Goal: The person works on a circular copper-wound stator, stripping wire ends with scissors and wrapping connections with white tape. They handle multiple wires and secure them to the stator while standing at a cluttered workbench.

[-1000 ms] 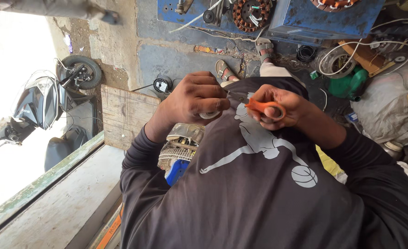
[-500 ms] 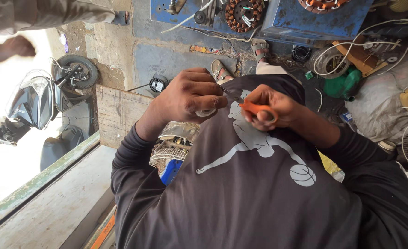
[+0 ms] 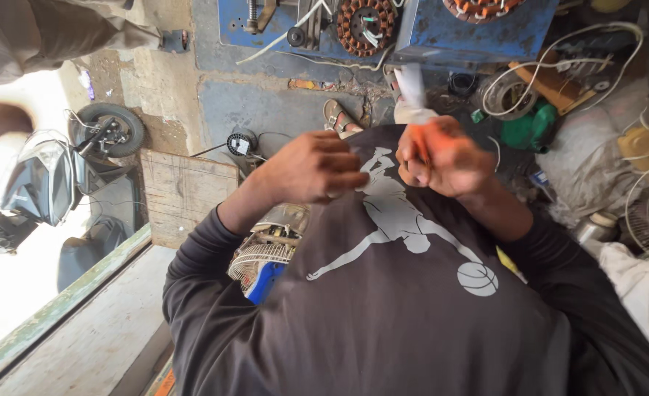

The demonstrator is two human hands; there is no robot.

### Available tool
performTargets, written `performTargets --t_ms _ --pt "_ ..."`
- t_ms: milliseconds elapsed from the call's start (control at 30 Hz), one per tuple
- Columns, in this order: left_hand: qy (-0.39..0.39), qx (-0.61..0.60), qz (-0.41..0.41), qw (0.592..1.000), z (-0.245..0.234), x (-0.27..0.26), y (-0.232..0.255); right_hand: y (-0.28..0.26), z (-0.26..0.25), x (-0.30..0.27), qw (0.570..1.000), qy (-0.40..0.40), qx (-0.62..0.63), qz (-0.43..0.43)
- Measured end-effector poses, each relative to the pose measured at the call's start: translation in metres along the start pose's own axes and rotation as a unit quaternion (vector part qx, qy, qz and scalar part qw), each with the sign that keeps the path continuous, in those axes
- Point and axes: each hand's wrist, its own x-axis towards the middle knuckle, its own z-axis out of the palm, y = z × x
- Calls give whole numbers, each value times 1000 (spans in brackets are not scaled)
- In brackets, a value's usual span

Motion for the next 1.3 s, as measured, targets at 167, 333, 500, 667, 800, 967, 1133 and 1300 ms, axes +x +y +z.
performTargets --t_ms 167,333,500,667,800,967,1133,1300 --pt "159 -100 -173 967 21 -25 -11 -51 -32 -8 907 215 -342 -117" --pt "386 -348 -368 771 83 -14 -17 -80 -112 -22 577 315 -738 -151" --pt "506 -615 -299 526 112 10 -28 -95 -157 -16 450 283 -842 -88" --pt "508 -703 -242 435 113 28 -29 -111 -171 -4 507 238 -824 -85" --pt "521 -710 -225 416 113 44 -30 -115 -172 1 621 266 -737 25" --pt "530 -742 -187 366 112 67 -30 -117 -138 -1 663 237 -710 10" --pt "515 -775 -134 341 110 85 -22 -78 -81 -1 796 113 -582 -122" --pt "499 -796 -99 328 112 94 -11 -60 -75 35 873 13 -477 -99"
